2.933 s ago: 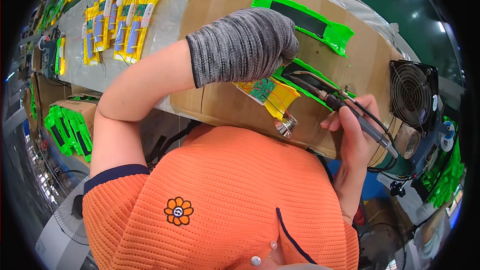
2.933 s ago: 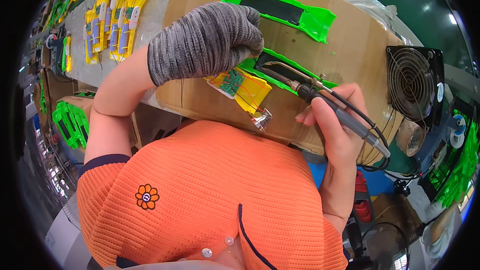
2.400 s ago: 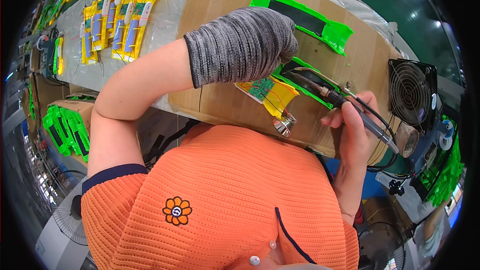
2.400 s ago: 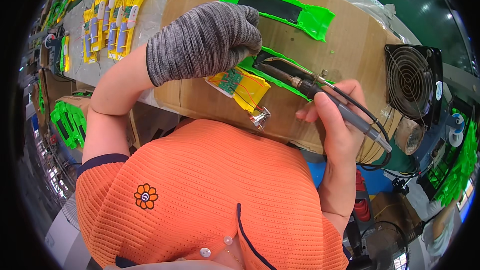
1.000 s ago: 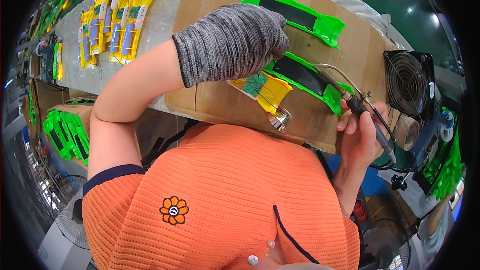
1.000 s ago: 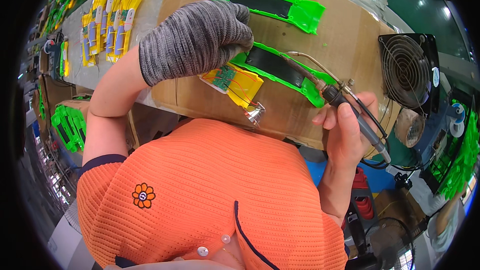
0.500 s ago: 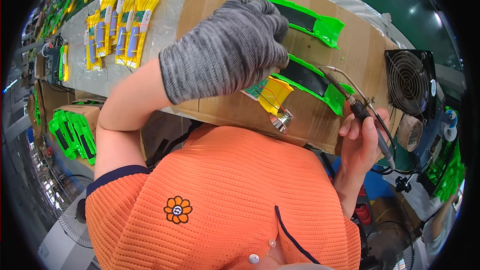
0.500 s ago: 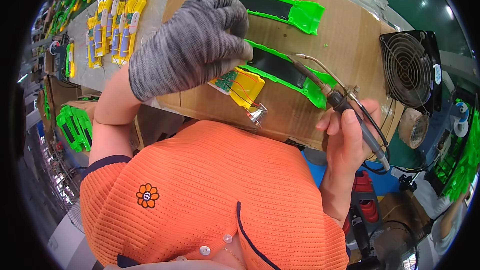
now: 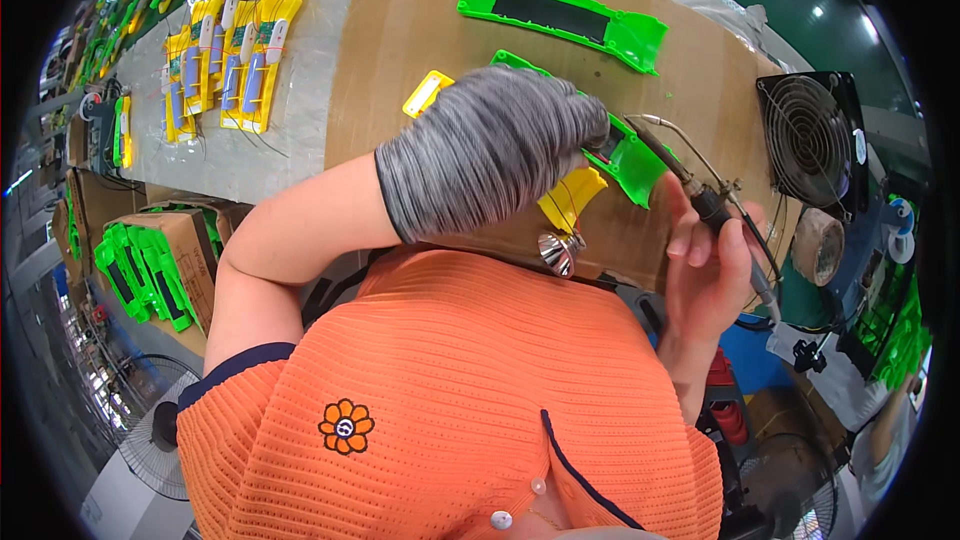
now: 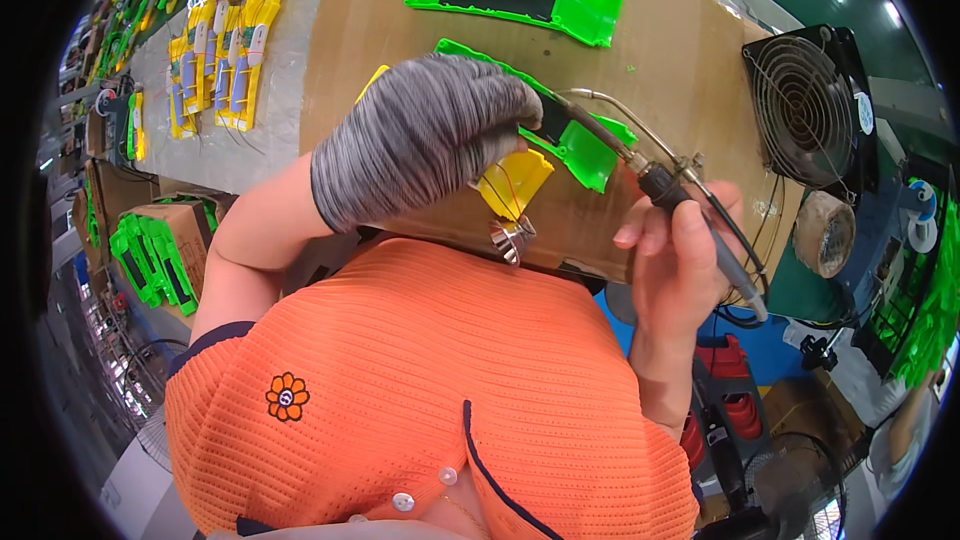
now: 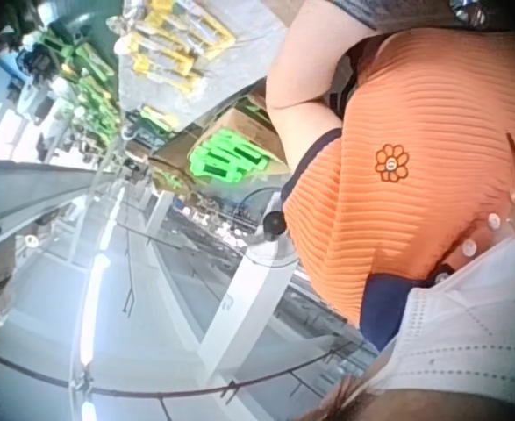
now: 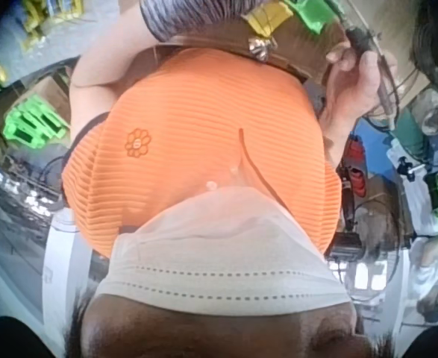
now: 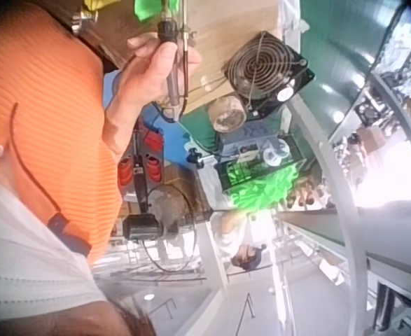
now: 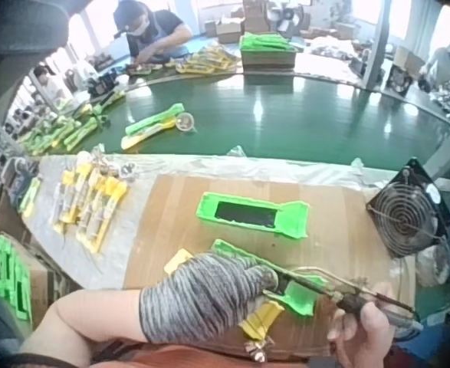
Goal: Soldering wires to PCB components on an assembly line.
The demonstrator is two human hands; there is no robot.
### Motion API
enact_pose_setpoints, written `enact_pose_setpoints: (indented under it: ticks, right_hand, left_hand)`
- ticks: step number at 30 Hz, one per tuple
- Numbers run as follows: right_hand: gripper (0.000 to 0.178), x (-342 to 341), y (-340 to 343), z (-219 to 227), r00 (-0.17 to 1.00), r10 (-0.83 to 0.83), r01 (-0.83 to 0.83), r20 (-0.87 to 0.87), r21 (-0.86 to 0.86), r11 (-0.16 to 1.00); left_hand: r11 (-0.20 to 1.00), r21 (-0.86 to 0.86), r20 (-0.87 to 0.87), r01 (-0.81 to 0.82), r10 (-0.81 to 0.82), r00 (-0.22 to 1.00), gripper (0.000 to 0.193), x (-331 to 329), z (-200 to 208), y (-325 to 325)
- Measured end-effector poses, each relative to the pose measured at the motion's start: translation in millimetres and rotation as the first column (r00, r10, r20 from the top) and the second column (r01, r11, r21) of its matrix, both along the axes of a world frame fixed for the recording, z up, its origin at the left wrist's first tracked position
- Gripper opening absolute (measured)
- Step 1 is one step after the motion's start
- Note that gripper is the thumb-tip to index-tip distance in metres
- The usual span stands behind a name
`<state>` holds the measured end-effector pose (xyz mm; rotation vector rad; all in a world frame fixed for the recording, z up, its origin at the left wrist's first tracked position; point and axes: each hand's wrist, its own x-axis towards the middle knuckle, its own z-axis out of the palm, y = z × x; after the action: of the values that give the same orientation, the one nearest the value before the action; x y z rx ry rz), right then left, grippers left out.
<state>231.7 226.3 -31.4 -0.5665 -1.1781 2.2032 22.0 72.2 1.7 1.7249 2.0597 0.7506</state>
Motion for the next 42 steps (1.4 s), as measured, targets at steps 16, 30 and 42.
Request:
enact_pose_setpoints:
  ticks: [16, 30, 42]
  right_hand:
    - [0.013, 3.5, 34.4, 19.2, 0.943, 0.224, -0.267, 0.245, 0.16, 0.95]
    - [0.016, -4.1, 35.8, 31.2, 0.89, 0.234, -0.343, 0.391, 0.236, 0.909]
    - [0.011, 9.8, 29.8, 23.8, 0.953, 0.177, -0.232, 0.247, 0.215, 0.949]
  left_hand:
    - [0.933, -0.34, -0.177, -0.121, 0.063, 0.982, 0.014, 9.9, 9.6, 24.1]
    - [0.922, -0.367, -0.249, -0.124, 0.031, 0.968, 0.014, 12.7, 10.4, 26.8]
    - [0.935, -0.345, -0.224, -0.082, 0.002, 0.975, 0.014, 8.6, 6.9, 26.7]
